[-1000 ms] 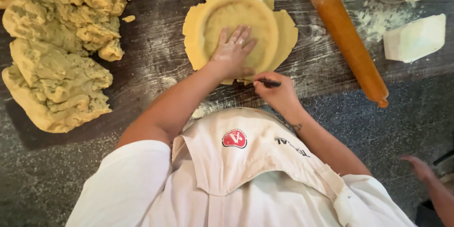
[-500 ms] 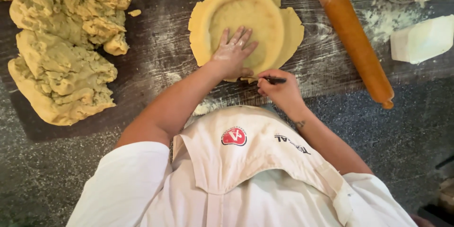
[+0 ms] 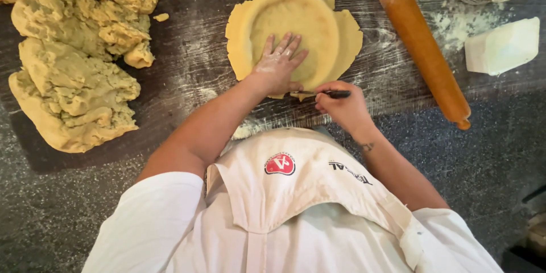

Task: Rolling out dough, fitting it into a pie tin, and trimming the edges with a knife

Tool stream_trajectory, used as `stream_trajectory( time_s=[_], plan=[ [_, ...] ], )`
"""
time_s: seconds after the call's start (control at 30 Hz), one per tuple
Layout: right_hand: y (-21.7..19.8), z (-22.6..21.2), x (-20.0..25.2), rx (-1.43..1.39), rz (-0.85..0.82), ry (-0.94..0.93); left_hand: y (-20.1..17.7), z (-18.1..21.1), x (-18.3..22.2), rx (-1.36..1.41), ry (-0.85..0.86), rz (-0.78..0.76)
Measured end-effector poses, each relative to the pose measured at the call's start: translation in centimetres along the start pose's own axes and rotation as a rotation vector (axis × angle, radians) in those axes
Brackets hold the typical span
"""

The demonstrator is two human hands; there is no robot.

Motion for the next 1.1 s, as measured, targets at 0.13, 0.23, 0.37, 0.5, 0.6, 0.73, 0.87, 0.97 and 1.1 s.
stream_trajectory(
  time_s=[0.13,0.23,0.37,0.5,0.6,0.73,0.87,0.97,1.1],
  plan=[
    [-0.1,-0.1,-0.1,-0.008,0.027,0.015,0.1,0.0,0.0,-0.008,0.005,0.008],
    [-0.2,0.4,-0.5,0.004,0.039,0.023,0.0,0.0,0.0,0.001,-0.001,-0.008],
    [-0.8,-1.4,0.2,0.029,0.080,0.037,-0.1,0.0,0.1,-0.014,0.000,-0.002],
    [-1.0,-1.3,0.0,0.059,0.055,0.020,0.2,-0.1,-0.2,-0.025,0.007,0.009],
    [-1.3,-1.4,0.4,0.058,0.077,0.037,0.5,0.0,-0.1,-0.035,0.003,0.009],
    [-1.4,-0.5,-0.2,0.146,0.067,0.005,0.0,0.0,-0.1,-0.024,0.005,0.024],
    [-1.1,1.9,-1.1,0.135,0.089,-0.023,0.1,0.0,0.1,-0.005,-0.002,0.019],
    [-1.6,1.7,-0.9,0.233,0.133,-0.036,0.6,-0.2,-0.4,-0.007,-0.005,0.018],
    [-1.6,3.1,-1.3,0.262,0.137,-0.097,0.0,-0.1,-0.2,-0.028,-0.007,0.025]
  ],
)
Point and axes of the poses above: each hand's wrist, its own x-axis away from the middle knuckle, its own y-axis out of the palm, z = x × y, the point moved 2 cm from there along -x, towards the middle knuckle, and after that the axes turned 1 degree about y, right-handed, at the moved point
